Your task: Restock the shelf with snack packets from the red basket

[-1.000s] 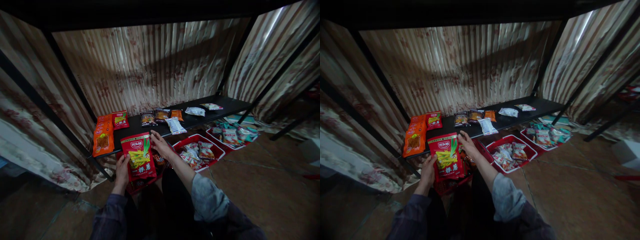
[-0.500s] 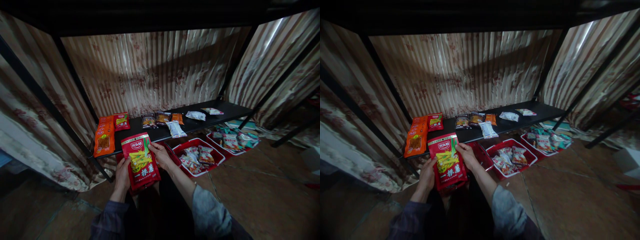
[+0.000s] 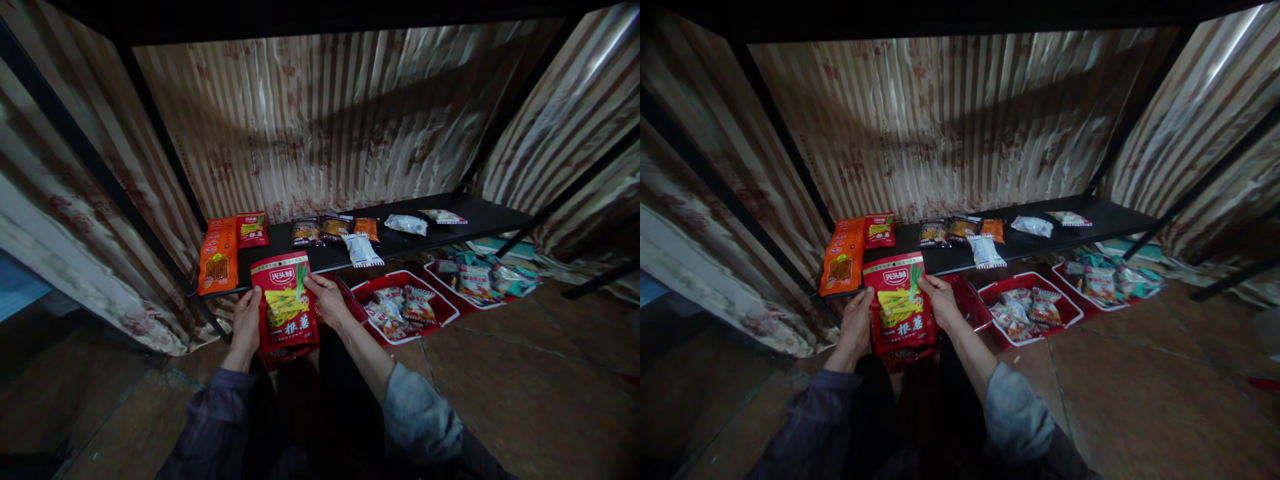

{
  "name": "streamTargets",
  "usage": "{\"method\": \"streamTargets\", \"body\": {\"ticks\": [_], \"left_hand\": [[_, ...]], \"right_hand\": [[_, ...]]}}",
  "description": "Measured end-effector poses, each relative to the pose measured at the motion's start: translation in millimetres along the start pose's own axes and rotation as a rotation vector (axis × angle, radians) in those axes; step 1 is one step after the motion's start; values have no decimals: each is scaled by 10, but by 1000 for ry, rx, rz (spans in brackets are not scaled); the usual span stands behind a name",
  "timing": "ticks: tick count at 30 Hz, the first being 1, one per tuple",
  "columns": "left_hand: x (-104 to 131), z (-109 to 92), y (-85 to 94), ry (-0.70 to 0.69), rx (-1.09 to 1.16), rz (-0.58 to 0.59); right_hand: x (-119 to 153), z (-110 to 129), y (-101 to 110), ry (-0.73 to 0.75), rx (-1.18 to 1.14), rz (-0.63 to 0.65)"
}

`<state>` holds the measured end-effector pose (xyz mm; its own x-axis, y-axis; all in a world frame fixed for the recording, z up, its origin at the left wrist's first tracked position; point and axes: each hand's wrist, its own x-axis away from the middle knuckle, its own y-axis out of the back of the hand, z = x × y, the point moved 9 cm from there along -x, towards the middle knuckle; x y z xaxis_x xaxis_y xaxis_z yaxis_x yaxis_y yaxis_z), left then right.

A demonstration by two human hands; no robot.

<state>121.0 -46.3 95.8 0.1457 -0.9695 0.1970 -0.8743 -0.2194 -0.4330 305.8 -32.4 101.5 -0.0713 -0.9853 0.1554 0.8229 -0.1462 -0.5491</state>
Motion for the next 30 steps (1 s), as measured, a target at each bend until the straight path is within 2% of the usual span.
{"method": "streamTargets", "body": {"ticks": [8, 14, 18, 24, 30], "left_hand": [[6, -38, 58, -74, -35, -33], [31, -104, 88, -132, -90, -59], [35, -105, 70, -119, -59, -2], [113, -49, -13, -26, -41, 155], [96, -62, 109, -79, -76, 68]], "right_hand": [[28, 59, -54, 34, -36, -16], [38, 25, -114, -25, -113, -45], [23, 39, -151, -29, -131, -61], [-29, 33, -164, -43, -153, -80], [-90, -50, -158, -47, -146, -92]]}}
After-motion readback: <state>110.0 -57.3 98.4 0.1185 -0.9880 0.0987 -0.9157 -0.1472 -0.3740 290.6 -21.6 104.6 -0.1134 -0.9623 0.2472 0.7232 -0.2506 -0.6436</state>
